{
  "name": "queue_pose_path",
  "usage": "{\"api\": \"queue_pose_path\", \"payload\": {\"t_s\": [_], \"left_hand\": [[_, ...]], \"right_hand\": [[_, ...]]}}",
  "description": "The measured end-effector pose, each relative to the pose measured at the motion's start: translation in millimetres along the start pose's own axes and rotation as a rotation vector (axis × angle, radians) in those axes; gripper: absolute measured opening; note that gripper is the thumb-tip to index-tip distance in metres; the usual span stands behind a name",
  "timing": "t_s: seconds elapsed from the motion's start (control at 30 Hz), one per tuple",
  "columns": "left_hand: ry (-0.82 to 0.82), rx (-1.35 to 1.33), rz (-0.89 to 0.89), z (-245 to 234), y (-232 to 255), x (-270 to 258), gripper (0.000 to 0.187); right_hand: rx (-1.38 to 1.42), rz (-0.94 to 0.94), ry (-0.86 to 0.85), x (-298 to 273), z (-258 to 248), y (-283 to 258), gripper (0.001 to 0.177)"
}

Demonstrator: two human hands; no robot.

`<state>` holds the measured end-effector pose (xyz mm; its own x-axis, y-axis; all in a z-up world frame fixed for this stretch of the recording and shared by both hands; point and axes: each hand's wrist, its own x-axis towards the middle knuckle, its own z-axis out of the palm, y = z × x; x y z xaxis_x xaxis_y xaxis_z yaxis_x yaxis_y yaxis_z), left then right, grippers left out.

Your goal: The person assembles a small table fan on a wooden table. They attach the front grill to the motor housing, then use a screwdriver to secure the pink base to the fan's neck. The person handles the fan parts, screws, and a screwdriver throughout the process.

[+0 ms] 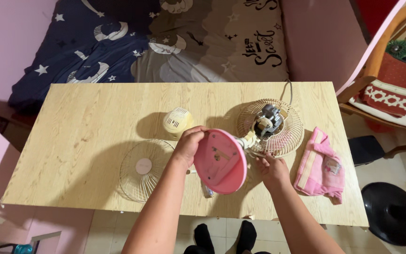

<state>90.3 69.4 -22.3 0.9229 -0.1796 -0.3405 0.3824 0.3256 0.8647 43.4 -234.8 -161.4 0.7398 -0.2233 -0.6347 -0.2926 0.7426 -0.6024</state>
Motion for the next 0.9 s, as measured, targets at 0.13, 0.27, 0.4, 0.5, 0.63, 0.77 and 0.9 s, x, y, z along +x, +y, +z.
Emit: {"api": "queue_pose_path", "payload": {"t_s": [0.13,0.27,0.4,0.5,0.63,0.77,0.9], "left_hand": [[0.081,0.02,0.01,-11.7,-13.8,18.9,0.029],[0.113,-0.019,0.017,-17.0,-15.9,27.7,0.025],[0.133,0.057,-0.008,-14.6,-9.0,23.5,0.026],[0.125,0.082,0.001,-9.1,-6.9,16.5,0.027],[0.123,0.054,0.07,0.7,-7.6,11.8,0.027],[0.112,0.194,0.186,5.5,-11.7,6.3,0.03],[0.119,0.181,0.212,11.3,-16.0,1.3,0.029]], "right_hand": [[-0.114,0.001,0.076,-14.6,13.7,-7.4,0.018],[-0.14,0.049,0.053,-14.3,17.3,-6.3,0.027],[-0.154,0.126,0.075,-9.4,19.9,-10.5,0.034],[-0.204,0.166,0.085,-12.2,16.7,-17.2,0.037],[-0.235,0.205,0.063,-17.5,14.3,-26.5,0.037],[-0.315,0.171,0.053,-21.4,15.5,-29.6,0.035],[-0.4,0.089,0.087,-38.7,21.9,-30.9,0.035]]}}
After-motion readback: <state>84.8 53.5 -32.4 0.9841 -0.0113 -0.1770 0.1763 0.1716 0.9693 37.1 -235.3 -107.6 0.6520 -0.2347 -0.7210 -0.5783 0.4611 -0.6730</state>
